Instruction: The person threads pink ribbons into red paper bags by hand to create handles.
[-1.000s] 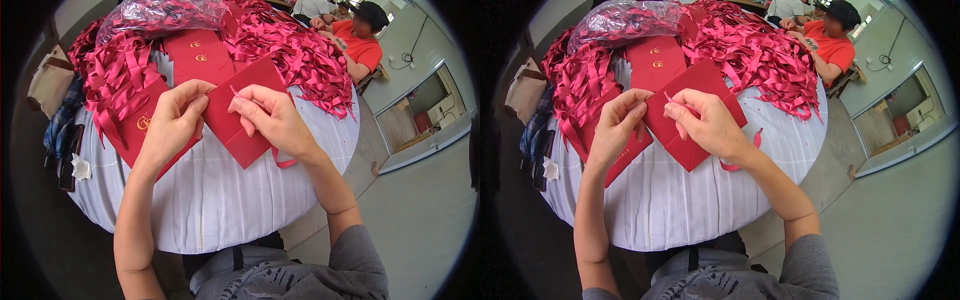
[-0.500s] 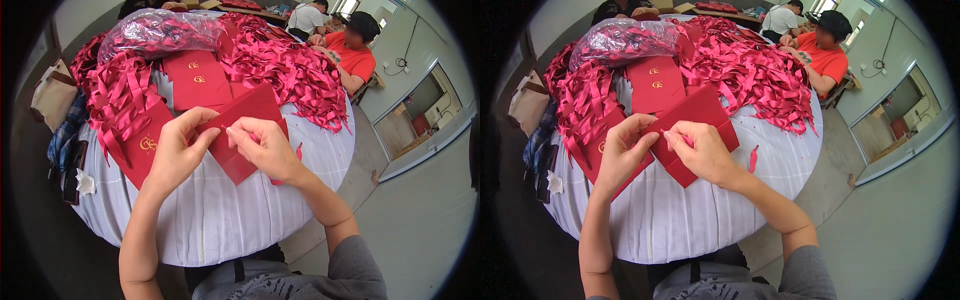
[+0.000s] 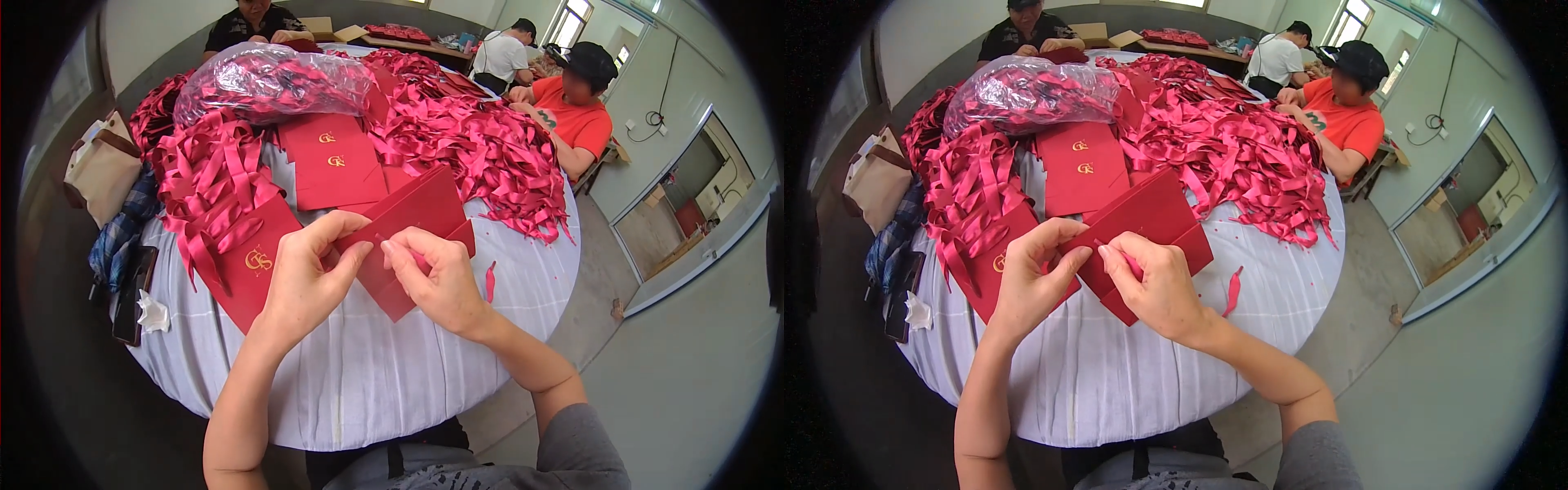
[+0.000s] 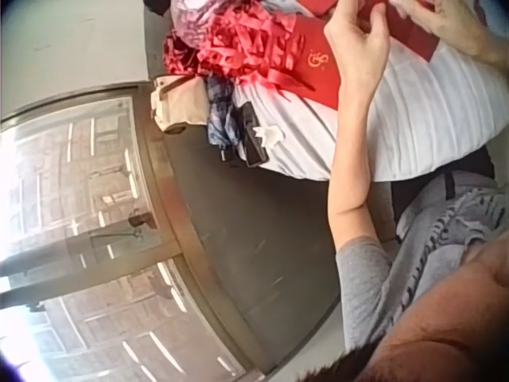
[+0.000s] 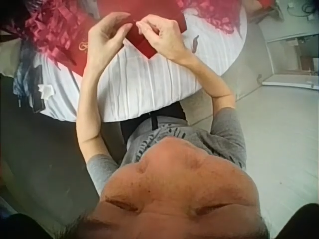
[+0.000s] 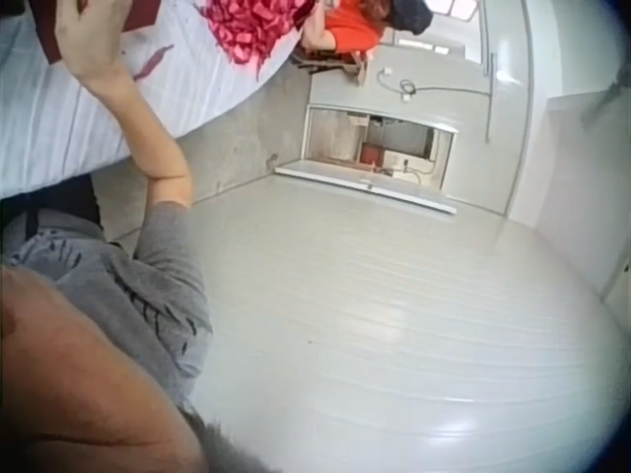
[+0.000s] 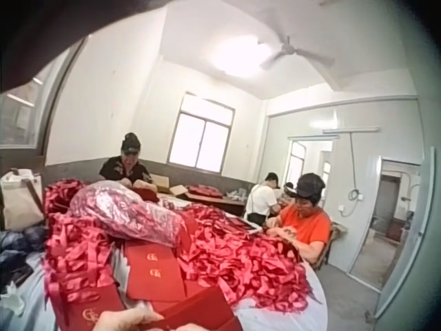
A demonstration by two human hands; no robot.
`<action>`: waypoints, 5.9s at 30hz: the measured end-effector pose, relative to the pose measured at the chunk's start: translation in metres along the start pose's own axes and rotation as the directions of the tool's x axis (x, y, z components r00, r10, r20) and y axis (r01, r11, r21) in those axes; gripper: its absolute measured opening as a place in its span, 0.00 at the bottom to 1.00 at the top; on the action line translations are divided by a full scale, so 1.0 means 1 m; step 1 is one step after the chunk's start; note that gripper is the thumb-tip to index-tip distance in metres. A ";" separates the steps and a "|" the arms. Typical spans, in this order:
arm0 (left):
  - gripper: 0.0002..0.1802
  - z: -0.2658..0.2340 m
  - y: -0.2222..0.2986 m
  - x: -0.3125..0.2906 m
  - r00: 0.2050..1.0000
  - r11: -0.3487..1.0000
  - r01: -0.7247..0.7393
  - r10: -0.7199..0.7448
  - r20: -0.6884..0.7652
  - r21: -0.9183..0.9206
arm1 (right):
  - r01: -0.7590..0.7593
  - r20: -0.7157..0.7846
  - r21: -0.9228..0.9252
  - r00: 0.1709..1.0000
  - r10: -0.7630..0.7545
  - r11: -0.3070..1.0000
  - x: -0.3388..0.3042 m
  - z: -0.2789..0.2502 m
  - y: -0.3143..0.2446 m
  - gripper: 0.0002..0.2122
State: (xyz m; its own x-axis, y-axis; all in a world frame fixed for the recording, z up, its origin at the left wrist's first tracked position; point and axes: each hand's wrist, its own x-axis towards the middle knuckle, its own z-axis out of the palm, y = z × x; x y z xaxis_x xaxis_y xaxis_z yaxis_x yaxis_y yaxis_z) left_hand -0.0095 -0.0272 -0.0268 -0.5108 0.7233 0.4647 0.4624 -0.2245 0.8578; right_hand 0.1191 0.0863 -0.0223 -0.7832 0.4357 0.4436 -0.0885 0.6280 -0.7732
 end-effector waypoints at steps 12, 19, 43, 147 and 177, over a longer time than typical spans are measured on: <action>0.12 0.004 0.006 -0.003 0.994 0.989 -0.111 0.109 0.030 0.094 | 0.033 -0.061 -0.108 0.997 -0.040 0.994 -0.001 0.003 -0.003 0.07; 0.14 0.006 0.008 -0.006 0.964 0.948 -0.266 0.264 0.037 0.176 | -0.112 0.091 -0.030 0.989 0.114 0.993 0.005 -0.009 -0.015 0.09; 0.16 0.007 0.019 -0.010 0.895 0.790 -0.443 0.415 0.162 0.423 | -0.029 0.651 -0.467 0.666 0.365 0.884 0.087 -0.055 -0.054 0.10; 0.08 0.032 0.033 0.033 0.972 0.927 -0.158 0.086 0.217 0.341 | -0.290 0.128 0.419 0.957 0.261 0.860 -0.033 -0.056 0.004 0.07; 0.10 0.032 0.035 0.023 0.978 0.896 -0.152 0.077 0.192 0.418 | -0.277 0.189 0.240 0.953 0.235 0.930 -0.014 -0.057 0.000 0.12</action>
State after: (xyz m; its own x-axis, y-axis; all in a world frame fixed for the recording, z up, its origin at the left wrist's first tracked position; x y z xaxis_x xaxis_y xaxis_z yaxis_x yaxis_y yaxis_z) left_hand 0.0188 0.0023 0.0069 -0.3252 0.8157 0.4784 0.7947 -0.0384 0.6057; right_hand 0.1657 0.1169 -0.0028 -0.8836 0.4417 0.1554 -0.0128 0.3091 -0.9509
